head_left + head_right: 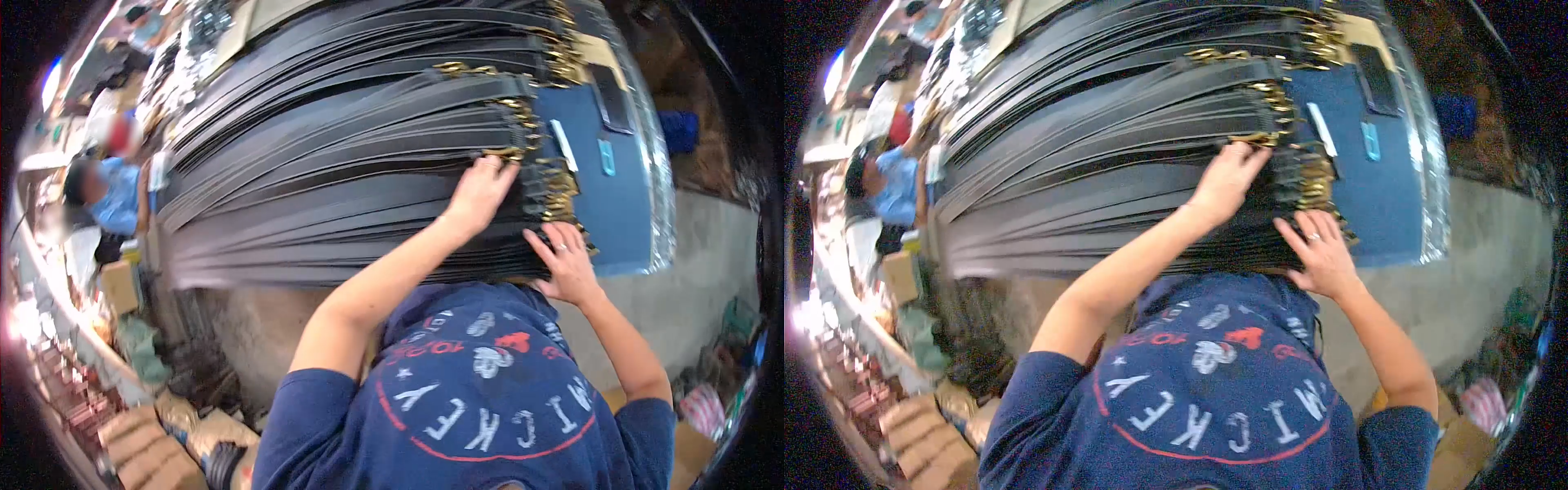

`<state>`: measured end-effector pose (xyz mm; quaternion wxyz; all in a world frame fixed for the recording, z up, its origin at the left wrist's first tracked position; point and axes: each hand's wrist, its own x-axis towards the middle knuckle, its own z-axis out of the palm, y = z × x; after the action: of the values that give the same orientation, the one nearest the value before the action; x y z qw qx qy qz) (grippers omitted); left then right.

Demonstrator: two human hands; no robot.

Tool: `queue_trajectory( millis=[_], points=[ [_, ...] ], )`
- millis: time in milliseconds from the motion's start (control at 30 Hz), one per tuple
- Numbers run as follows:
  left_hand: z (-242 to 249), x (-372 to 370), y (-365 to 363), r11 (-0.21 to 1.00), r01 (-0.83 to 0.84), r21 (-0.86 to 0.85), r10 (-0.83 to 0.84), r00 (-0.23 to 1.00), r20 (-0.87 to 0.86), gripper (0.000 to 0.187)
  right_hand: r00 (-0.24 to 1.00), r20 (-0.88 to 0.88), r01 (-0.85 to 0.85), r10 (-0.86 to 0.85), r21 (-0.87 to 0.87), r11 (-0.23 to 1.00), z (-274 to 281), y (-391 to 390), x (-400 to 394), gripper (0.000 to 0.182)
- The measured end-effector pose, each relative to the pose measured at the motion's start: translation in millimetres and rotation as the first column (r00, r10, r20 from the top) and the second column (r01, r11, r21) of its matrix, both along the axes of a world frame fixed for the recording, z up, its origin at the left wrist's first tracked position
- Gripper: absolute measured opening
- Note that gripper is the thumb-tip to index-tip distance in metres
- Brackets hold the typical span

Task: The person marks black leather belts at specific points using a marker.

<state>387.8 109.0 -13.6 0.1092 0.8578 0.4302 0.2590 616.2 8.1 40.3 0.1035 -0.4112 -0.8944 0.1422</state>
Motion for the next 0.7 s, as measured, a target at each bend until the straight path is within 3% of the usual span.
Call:
queue_trajectory(
  millis=[67,133,367,467,600,700],
  points=[
    [4,3,-5,0.998,-0.042,-0.057,0.043,0.999,0.013,0.051,1.000,0.012,0.014,-0.013,-0.014,1.000,-3,-1,-1,0.095],
    [7,5,-6,0.990,-0.035,-0.139,0.054,0.989,0.138,0.050,0.999,0.033,0.009,-0.009,-0.017,1.000,-2,0,-2,0.095],
    [16,6,-5,0.998,-0.066,-0.007,0.065,0.955,0.289,0.045,0.999,0.052,0.014,-0.012,-0.044,0.999,1,2,-3,0.096],
    [26,6,-1,0.998,-0.027,-0.061,0.049,0.911,0.409,0.045,0.999,0.046,0.020,-0.018,-0.038,0.999,0,2,-4,0.096],
    [19,7,-1,0.995,-0.028,-0.092,0.058,0.937,0.344,0.046,0.999,0.042,0.022,-0.020,-0.039,0.999,-1,2,-4,0.097],
    [15,10,0,0.997,-0.083,-0.007,0.080,0.930,0.359,0.045,0.999,0.028,0.019,-0.018,-0.045,0.999,-3,2,-3,0.097]
  ],
)
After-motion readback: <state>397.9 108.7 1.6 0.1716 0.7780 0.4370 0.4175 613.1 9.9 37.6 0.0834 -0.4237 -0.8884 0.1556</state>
